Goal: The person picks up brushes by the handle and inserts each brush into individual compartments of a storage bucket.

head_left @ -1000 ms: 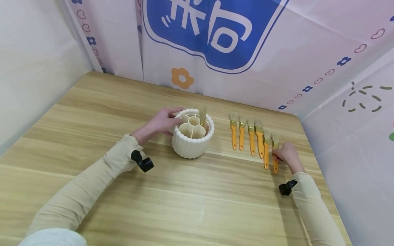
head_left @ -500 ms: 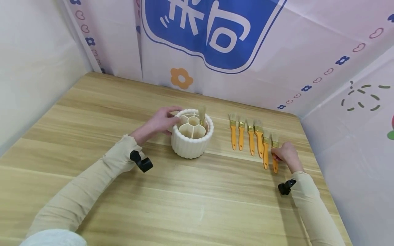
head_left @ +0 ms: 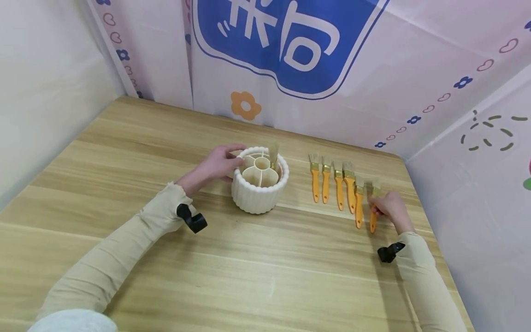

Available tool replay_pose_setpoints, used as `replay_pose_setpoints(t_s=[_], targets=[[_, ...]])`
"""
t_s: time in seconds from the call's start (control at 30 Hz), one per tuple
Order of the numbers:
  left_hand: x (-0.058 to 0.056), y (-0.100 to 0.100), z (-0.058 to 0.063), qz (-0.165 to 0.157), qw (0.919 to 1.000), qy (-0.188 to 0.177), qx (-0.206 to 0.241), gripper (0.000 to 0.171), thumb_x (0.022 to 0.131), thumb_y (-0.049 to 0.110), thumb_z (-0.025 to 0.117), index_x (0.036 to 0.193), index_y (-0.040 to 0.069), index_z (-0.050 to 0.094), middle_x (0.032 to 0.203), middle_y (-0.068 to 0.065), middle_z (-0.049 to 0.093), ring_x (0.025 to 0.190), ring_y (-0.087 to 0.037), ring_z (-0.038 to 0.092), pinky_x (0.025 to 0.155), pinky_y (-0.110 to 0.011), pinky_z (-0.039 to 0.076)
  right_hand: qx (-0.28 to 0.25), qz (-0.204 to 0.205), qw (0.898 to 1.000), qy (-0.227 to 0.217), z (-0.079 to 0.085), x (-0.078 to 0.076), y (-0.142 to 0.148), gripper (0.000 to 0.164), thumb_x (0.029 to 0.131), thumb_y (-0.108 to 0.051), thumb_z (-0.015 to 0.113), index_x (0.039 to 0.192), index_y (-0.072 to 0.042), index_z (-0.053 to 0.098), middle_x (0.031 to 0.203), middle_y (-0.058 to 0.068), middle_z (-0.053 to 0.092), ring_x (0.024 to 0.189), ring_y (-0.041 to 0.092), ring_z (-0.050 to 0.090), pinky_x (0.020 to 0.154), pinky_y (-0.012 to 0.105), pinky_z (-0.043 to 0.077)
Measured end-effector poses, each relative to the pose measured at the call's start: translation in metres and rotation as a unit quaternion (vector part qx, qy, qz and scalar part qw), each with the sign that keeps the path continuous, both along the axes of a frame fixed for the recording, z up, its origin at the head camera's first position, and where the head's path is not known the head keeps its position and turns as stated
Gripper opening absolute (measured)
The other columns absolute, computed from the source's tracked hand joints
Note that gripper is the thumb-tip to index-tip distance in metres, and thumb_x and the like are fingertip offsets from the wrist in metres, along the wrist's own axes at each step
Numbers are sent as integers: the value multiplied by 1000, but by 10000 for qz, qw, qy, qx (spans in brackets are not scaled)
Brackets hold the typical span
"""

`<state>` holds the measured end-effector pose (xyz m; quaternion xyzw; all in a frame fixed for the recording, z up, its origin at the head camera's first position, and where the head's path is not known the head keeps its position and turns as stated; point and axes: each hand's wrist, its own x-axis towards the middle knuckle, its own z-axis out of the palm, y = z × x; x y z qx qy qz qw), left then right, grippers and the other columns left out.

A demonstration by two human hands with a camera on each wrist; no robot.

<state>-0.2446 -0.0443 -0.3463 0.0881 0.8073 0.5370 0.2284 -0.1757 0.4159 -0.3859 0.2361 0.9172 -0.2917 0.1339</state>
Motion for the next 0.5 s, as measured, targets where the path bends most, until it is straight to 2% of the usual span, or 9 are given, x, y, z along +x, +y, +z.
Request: replay_pose_setpoints(t_s=[0.3, 0.5], targets=[[1, 0, 0, 2, 10000, 20, -14, 50, 95, 16, 48, 144, 20, 37, 132, -22, 49, 111, -34, 56, 76, -41, 59, 76, 173, 9995, 262, 12, -1, -12, 39, 86, -26, 50, 53, -12, 64, 45, -7, 57, 49, 11, 54, 43, 22, 39], [1, -1, -1, -7, 10000, 31, -9, 51, 95, 16, 48, 144, 20, 36, 134, -22, 48, 112, -34, 56, 79, -42, 59, 55, 241, 9983, 524, 19, -4, -31, 37, 87, -26, 50, 56, -10, 64, 46, -8, 58, 50, 12, 57, 44, 23, 42]])
